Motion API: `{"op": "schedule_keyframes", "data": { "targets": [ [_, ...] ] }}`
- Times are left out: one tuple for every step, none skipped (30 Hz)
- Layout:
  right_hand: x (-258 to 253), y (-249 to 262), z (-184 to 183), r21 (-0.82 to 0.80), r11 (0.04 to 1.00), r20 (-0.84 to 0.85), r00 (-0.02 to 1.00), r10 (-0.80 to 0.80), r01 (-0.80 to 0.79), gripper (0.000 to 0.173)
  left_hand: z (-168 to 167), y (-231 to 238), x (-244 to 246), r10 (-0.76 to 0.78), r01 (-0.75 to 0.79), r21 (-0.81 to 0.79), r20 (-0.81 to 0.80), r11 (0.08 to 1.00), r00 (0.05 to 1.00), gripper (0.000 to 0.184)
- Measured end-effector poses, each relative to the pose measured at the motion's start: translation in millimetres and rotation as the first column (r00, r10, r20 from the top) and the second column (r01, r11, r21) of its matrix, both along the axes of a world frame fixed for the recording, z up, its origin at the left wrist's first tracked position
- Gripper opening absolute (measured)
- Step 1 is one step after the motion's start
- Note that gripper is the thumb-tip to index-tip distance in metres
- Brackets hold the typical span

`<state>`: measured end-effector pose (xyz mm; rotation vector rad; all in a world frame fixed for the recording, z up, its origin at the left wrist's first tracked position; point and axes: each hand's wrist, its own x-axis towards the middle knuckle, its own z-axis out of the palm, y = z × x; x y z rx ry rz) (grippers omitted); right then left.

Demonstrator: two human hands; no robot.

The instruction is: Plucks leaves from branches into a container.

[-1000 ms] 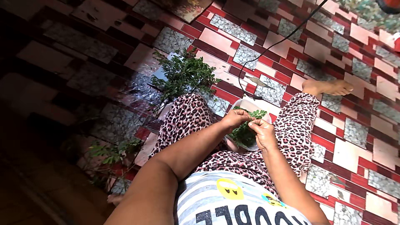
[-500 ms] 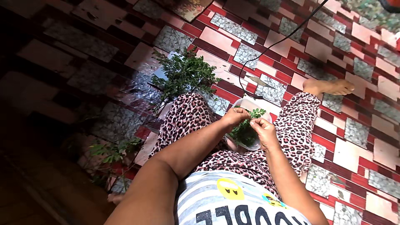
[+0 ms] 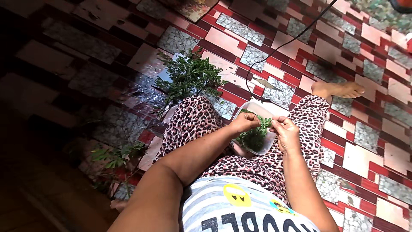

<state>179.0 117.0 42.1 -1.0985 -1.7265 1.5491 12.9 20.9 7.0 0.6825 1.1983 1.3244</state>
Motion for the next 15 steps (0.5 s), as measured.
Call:
{"op": "schedule_keyframes", "data": {
  "targets": [
    [0.2, -0.3, 0.4, 0.032, 0.999, 0.022, 1.0, 0.008, -0.008, 0.013, 0.8, -0.5, 1.9, -0.011, 0.011, 0.007, -0.04, 1.0, 0.999, 0.01],
    [0.3, -0.6, 1.1, 0.061, 0.998, 0.041, 0.999, 0.014, -0.016, 0.012, 3.5, -0.4, 2.5, -0.024, 0.025, 0.01, -0.092, 1.0, 0.996, 0.011],
    [0.7, -0.7, 1.8, 0.085, 0.996, 0.046, 0.999, 0.021, -0.025, 0.012, 7.0, 0.0, 1.0, -0.045, 0.047, 0.013, -0.151, 0.999, 0.987, 0.014],
    [1.1, -0.7, 2.5, 0.109, 0.994, 0.044, 0.999, 0.026, -0.031, 0.012, 11.2, 1.3, -2.1, -0.066, 0.072, 0.02, -0.213, 0.997, 0.975, 0.02],
    [1.6, -0.8, 3.5, 0.134, 0.99, 0.044, 0.999, 0.031, -0.037, 0.012, 16.8, 3.2, -5.2, -0.082, 0.092, 0.023, -0.269, 0.995, 0.96, 0.025],
    [2.0, -1.1, 4.6, 0.16, 0.986, 0.045, 0.998, 0.039, -0.046, 0.012, 23.7, 5.4, -7.9, -0.098, 0.111, 0.023, -0.314, 0.994, 0.944, 0.029],
    [2.3, -1.5, 5.7, 0.186, 0.981, 0.044, 0.998, 0.047, -0.055, 0.013, 31.3, 8.1, -10.5, -0.12, 0.134, 0.014, -0.363, 0.991, 0.924, 0.032],
    [2.3, -2.3, 7.2, 0.21, 0.976, 0.043, 0.998, 0.054, -0.062, 0.013, 38.4, 11.3, -12.6, -0.143, 0.16, 0.006, -0.423, 0.987, 0.895, 0.035],
    [2.4, -3.2, 8.8, 0.234, 0.97, 0.043, 0.997, 0.063, -0.072, 0.013, 45.1, 14.2, -14.1, -0.175, 0.192, -0.012, -0.478, 0.981, 0.861, 0.036],
    [2.4, -4.1, 10.3, 0.259, 0.963, 0.039, 0.997, 0.073, -0.081, 0.013, 50.7, 16.8, -15.1, -0.22, 0.231, -0.045, -0.518, 0.972, 0.826, 0.035],
    [2.3, -4.7, 11.0, 0.28, 0.956, 0.033, 0.996, 0.082, -0.088, 0.013, 53.9, 18.7, -15.1, -0.268, 0.265, -0.083, -0.529, 0.961, 0.805, 0.032],
    [2.3, -4.9, 11.5, 0.298, 0.95, 0.026, 0.996, 0.088, -0.092, 0.013, 54.0, 19.8, -14.3, -0.305, 0.288, -0.113, -0.504, 0.951, 0.808, 0.028],
    [2.4, -5.1, 11.9, 0.312, 0.945, 0.021, 0.995, 0.093, -0.095, 0.013, 51.8, 19.3, -12.7, -0.317, 0.293, -0.124, -0.447, 0.948, 0.836, 0.023],
    [2.8, -5.2, 11.8, 0.323, 0.941, 0.017, 0.995, 0.096, -0.096, 0.013, 46.7, 17.2, -9.8, -0.289, 0.269, -0.105, -0.372, 0.957, 0.882, 0.019],
    [3.3, -5.4, 11.3, 0.334, 0.938, 0.012, 0.995, 0.097, -0.095, 0.013, 40.8, 13.4, -6.4, -0.241, 0.23, -0.072, -0.29, 0.97, 0.926, 0.015]
  ]
}}
